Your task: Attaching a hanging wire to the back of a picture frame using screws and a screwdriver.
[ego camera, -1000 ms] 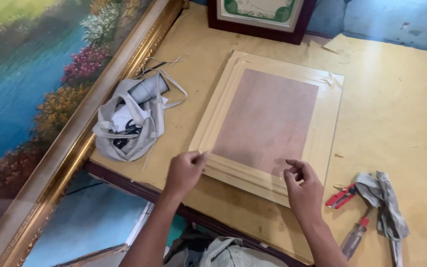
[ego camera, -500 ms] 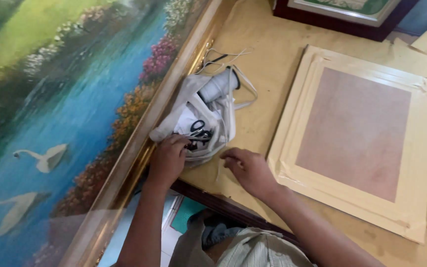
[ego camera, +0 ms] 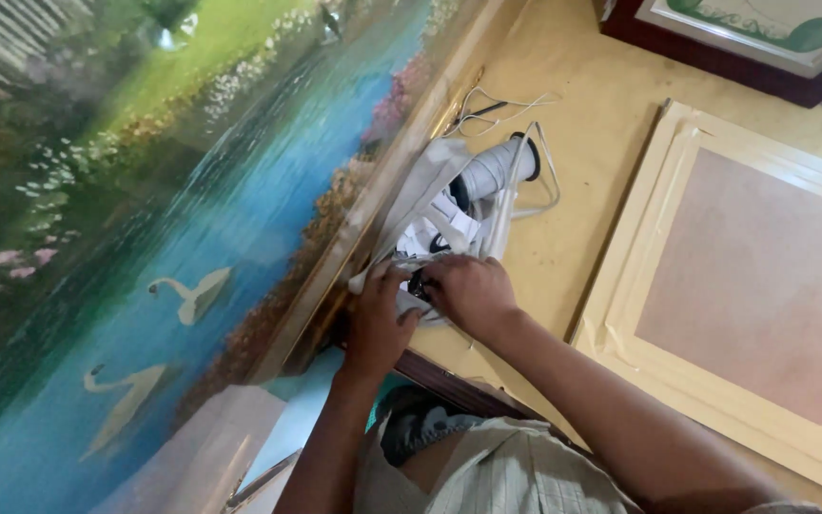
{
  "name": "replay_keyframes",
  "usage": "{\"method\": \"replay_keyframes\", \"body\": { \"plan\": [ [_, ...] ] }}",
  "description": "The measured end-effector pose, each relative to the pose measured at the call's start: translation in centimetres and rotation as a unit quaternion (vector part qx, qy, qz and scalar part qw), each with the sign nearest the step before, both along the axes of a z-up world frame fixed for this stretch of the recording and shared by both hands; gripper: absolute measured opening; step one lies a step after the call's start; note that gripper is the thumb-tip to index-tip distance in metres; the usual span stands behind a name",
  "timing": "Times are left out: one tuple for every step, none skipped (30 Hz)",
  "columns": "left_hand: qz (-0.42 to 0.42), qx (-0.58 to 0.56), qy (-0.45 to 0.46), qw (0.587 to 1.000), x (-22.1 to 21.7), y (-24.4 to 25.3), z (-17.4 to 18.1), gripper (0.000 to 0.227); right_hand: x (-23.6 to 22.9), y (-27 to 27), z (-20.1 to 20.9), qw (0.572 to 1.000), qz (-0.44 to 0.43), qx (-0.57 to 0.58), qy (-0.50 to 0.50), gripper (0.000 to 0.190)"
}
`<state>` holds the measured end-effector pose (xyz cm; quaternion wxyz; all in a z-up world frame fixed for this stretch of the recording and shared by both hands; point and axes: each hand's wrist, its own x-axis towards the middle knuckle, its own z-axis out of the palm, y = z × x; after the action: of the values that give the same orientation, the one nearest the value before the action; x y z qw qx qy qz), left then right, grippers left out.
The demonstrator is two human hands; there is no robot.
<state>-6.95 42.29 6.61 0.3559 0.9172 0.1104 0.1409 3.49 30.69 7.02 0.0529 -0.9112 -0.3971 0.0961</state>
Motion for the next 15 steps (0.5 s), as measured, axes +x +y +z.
{"method": "replay_keyframes", "body": {
  "plan": [
    [0.003, 0.000, -0.003, 1.000, -0.1, 0.3, -0.6, 0.046, 0.0, 0.4, -0.2, 1.000, 0.003, 0.000, -0.003, 0.021],
    [0.003, 0.022, -0.004, 1.000, -0.1, 0.5, -1.2, 0.040, 0.1, 0.7, -0.4, 1.000, -0.009, -0.015, 0.010, 0.023],
    [0.003, 0.043, -0.003, 0.999, -0.3, 0.6, -1.8, 0.034, -0.1, 0.9, -0.7, 0.999, -0.023, -0.032, 0.025, 0.026],
    [0.005, 0.041, -0.003, 0.999, -0.4, 0.5, -1.8, 0.034, 0.0, 1.0, -0.4, 0.999, -0.021, -0.033, 0.025, 0.026],
    [0.010, 0.055, -0.005, 0.998, -0.4, 0.5, -1.8, 0.029, 0.2, 1.1, 0.0, 0.997, -0.039, -0.055, 0.043, 0.027],
    [0.016, 0.069, -0.007, 0.997, -0.3, 0.5, -1.7, 0.025, 0.5, 1.2, 0.3, 0.993, -0.057, -0.077, 0.061, 0.028],
    [0.019, 0.067, -0.007, 0.998, -0.1, 0.4, -1.9, 0.025, 0.5, 1.3, 1.0, 0.993, -0.055, -0.080, 0.060, 0.028],
    [0.037, 0.080, -0.013, 0.996, 0.1, 0.4, -2.1, 0.015, 0.5, 1.4, 1.7, 0.990, -0.064, -0.097, 0.080, 0.028],
    [0.054, 0.093, -0.017, 0.994, 0.2, 0.3, -2.3, 0.012, 0.3, 1.4, 2.3, 0.985, -0.073, -0.114, 0.102, 0.029],
    [0.057, 0.091, -0.015, 0.994, 0.4, 0.2, -2.6, 0.012, 0.2, 1.5, 2.0, 0.985, -0.070, -0.117, 0.104, 0.029],
    [0.062, 0.092, -0.004, 0.994, 0.7, 0.3, -2.9, 0.011, 0.3, 1.7, 1.7, 0.983, -0.078, -0.129, 0.104, 0.029],
    [0.066, 0.093, 0.008, 0.993, 1.1, 0.4, -3.3, 0.010, 0.4, 1.9, 1.4, 0.981, -0.085, -0.140, 0.104, 0.029],
    [0.067, 0.093, 0.008, 0.993, 1.5, 0.6, -3.1, 0.010, 0.5, 1.9, 1.7, 0.981, -0.085, -0.140, 0.104, 0.029],
    [0.066, 0.087, 0.029, 0.994, 1.8, 0.7, -3.0, 0.009, 0.6, 1.9, 2.0, 0.981, -0.095, -0.125, 0.115, 0.028],
    [0.063, 0.081, 0.052, 0.993, 1.9, 0.7, -3.0, 0.008, 0.5, 1.7, 2.3, 0.980, -0.106, -0.112, 0.129, 0.027]
  ]
}}
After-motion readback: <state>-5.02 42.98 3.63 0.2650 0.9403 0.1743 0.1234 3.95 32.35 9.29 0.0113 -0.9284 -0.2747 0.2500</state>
